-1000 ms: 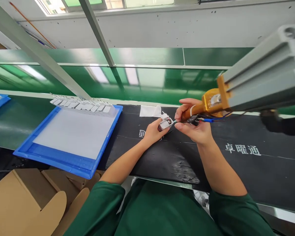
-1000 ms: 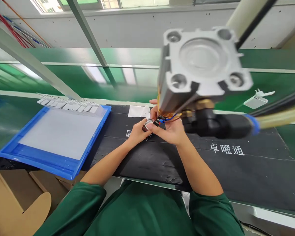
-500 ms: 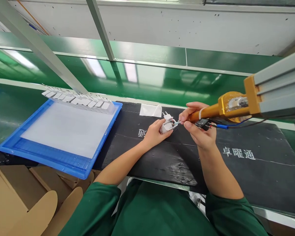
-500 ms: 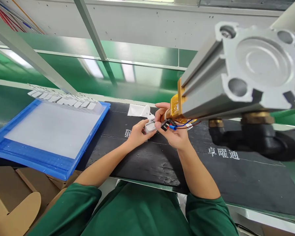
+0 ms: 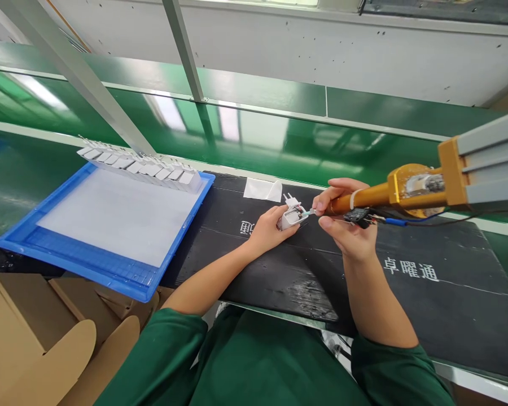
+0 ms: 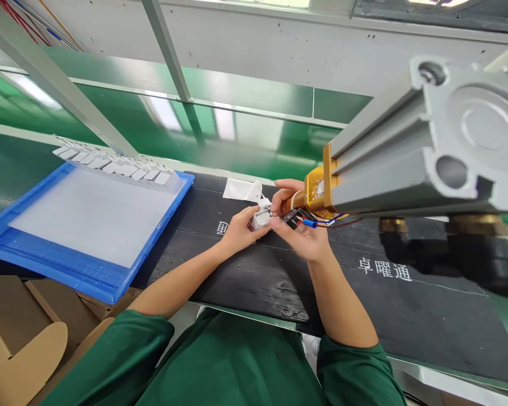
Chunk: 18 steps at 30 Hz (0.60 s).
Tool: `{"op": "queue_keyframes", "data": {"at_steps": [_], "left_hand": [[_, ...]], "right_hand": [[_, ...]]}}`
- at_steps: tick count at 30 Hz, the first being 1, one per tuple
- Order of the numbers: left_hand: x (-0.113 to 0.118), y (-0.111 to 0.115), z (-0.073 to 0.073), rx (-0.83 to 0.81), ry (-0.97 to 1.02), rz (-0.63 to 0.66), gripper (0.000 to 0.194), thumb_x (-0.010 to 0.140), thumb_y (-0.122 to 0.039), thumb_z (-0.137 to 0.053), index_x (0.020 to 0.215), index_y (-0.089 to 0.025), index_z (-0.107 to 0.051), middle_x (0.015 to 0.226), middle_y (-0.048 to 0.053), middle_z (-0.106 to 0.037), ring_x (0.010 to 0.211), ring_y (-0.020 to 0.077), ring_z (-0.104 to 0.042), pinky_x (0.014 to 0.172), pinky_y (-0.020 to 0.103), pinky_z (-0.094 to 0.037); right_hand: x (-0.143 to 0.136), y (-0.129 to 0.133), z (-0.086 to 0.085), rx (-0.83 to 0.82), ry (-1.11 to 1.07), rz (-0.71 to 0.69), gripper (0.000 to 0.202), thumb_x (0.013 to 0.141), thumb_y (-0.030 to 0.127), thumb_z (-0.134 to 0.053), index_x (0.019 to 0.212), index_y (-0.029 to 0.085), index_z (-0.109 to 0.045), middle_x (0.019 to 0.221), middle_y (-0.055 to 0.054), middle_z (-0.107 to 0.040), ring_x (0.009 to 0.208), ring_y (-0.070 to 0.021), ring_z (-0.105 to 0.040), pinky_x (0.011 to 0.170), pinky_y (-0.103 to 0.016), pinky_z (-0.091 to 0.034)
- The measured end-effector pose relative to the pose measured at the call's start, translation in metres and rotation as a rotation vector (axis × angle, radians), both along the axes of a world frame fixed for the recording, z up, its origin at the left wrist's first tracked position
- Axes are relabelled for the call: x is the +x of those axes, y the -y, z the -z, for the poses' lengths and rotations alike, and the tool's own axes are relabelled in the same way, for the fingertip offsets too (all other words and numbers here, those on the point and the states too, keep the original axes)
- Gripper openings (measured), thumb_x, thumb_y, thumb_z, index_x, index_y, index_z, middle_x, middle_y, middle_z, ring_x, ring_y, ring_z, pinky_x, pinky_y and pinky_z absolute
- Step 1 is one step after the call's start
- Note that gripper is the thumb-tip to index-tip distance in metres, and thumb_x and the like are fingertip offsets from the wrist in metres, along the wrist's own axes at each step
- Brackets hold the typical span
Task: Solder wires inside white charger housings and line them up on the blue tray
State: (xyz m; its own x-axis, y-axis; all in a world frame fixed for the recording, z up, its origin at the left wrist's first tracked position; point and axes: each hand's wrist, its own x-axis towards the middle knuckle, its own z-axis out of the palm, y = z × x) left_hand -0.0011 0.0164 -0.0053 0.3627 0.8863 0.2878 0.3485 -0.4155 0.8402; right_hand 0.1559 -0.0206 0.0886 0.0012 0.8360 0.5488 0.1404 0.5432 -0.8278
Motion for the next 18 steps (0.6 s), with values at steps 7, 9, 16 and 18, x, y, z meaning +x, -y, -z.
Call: {"op": "queue_keyframes", "data": {"at_steps": [7, 9, 16, 18], "left_hand": [[-0.0001, 0.0010, 0.0002, 0.024, 0.004, 0.007, 0.041, 0.080, -0.033, -0.072, 0.118, -0.018, -0.063, 0.098, 0.005, -0.067, 0.082, 0.0161, -0.064, 0.074, 0.027, -0.053], [0.0002, 0.0005, -0.0001, 0.012, -0.005, 0.002, 0.042, 0.080, -0.034, -0.072, 0.118, -0.019, -0.063, 0.098, 0.005, -0.067, 0.082, 0.0164, -0.064, 0.074, 0.027, -0.053], [0.0058, 0.0015, -0.0019, -0.148, 0.059, 0.043, 0.032, 0.077, -0.028, -0.072, 0.107, -0.017, -0.067, 0.093, 0.003, -0.070, 0.078, 0.0164, -0.064, 0.070, 0.027, -0.055], [0.0087, 0.0043, -0.0028, -0.190, 0.099, 0.082, 0.031, 0.077, -0.028, -0.072, 0.105, -0.016, -0.067, 0.092, 0.004, -0.070, 0.079, 0.0171, -0.065, 0.067, 0.026, -0.055]], "right_hand": [[0.0004, -0.0027, -0.0014, 0.024, -0.016, -0.050, 0.043, 0.081, 0.041, -0.070, 0.121, 0.037, -0.054, 0.082, -0.001, -0.054, 0.070, -0.0197, -0.053, 0.067, -0.041, -0.054], [0.0017, -0.0036, -0.0003, 0.052, -0.020, -0.063, 0.048, 0.079, 0.040, -0.073, 0.123, 0.036, -0.053, 0.083, -0.001, -0.054, 0.071, -0.0193, -0.053, 0.065, -0.040, -0.054], [-0.0034, -0.0012, 0.0024, 0.090, -0.067, -0.103, 0.052, 0.075, 0.037, -0.076, 0.123, 0.035, -0.056, 0.081, 0.000, -0.053, 0.071, -0.0187, -0.053, 0.066, -0.039, -0.053], [-0.0068, 0.0019, 0.0020, 0.098, -0.068, -0.095, 0.051, 0.075, 0.038, -0.076, 0.122, 0.034, -0.057, 0.080, 0.000, -0.054, 0.071, -0.0184, -0.053, 0.067, -0.040, -0.054]]}}
